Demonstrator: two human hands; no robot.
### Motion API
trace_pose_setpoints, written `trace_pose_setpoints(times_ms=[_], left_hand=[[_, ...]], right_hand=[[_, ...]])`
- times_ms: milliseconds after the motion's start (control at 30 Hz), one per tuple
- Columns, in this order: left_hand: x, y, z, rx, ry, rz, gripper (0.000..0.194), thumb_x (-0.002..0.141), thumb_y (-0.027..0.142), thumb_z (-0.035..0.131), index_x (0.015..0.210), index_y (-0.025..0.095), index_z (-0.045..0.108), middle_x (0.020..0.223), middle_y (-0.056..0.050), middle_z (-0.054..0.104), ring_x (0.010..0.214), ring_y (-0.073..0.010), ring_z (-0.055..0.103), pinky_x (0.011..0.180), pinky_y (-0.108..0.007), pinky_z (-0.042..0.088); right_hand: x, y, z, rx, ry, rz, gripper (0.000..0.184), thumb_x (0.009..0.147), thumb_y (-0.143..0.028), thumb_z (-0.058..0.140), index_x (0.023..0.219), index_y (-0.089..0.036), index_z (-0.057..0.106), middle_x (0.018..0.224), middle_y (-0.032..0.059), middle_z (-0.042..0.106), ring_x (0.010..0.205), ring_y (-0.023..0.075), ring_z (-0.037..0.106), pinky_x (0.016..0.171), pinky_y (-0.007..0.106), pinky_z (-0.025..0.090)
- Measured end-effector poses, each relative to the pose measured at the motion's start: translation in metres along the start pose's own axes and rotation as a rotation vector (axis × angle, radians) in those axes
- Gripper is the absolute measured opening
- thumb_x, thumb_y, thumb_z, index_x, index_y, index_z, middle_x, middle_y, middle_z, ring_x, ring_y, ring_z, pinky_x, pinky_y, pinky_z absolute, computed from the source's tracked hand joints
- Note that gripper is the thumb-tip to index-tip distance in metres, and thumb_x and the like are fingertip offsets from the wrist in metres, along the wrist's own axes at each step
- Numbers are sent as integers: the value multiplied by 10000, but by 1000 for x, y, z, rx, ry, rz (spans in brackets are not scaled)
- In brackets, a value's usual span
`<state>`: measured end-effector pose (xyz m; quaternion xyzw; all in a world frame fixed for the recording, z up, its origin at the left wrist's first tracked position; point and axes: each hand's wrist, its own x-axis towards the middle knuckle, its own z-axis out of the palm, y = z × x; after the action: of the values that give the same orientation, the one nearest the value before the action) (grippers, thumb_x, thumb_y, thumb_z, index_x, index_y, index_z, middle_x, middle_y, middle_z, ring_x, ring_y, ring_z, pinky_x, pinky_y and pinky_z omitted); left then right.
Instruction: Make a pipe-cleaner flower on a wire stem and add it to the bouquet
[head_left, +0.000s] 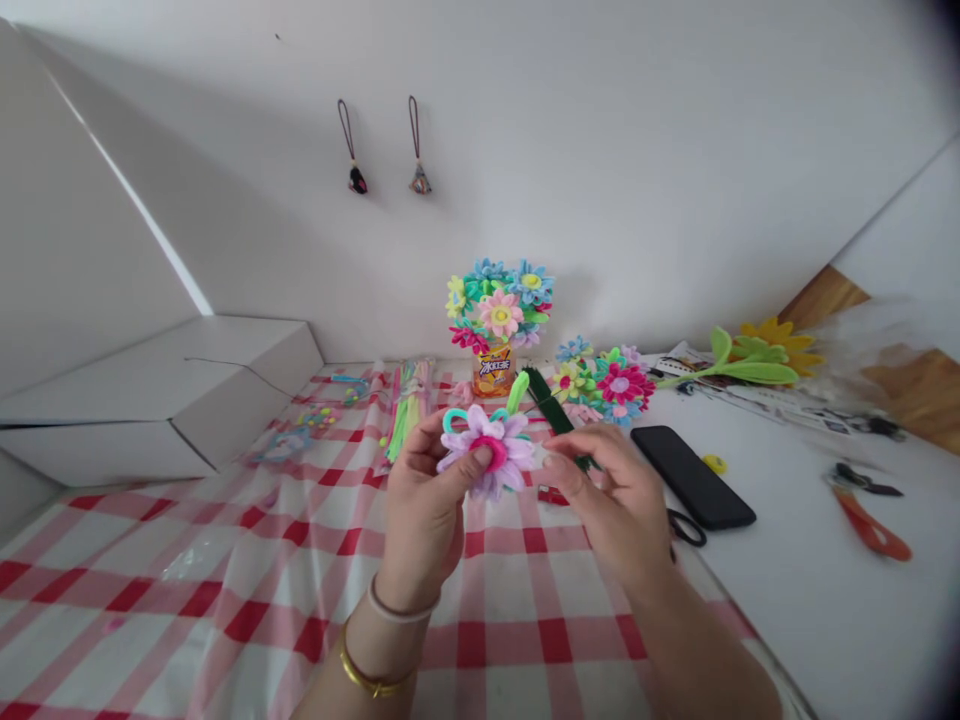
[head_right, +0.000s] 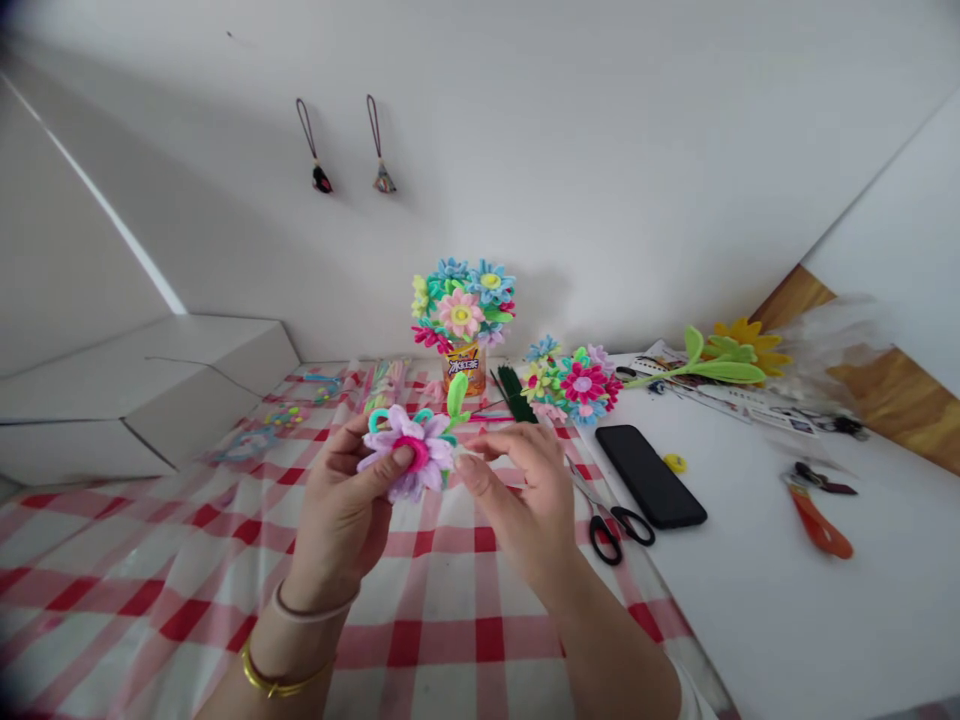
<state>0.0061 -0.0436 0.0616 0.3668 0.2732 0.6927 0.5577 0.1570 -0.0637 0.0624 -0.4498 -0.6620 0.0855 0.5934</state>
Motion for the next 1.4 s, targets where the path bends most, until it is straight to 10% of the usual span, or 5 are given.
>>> trace_pose_setpoints(times_ms=[700, 1400], left_hand=[[-4, -6, 2, 96, -11, 12, 446, 597, 88, 714, 998, 216, 566, 833, 28, 570, 713, -74, 545, 635, -179, 454], [-4, -4, 3, -123, -114, -184, 398, 594, 119, 735, 944, 235, 586, 804, 36, 640, 695, -87, 601, 644, -201, 486]], right_hand=[[-6, -9, 11, -131, 86, -243, 99, 734, -170, 619, 772, -249, 666, 655, -18, 622, 673, 150, 549, 733, 366, 376], [-1, 12, 11, 631, -255, 480, 156, 763, -332, 586, 758, -183, 631, 678, 2, 569, 642, 126, 527, 601, 275, 450]])
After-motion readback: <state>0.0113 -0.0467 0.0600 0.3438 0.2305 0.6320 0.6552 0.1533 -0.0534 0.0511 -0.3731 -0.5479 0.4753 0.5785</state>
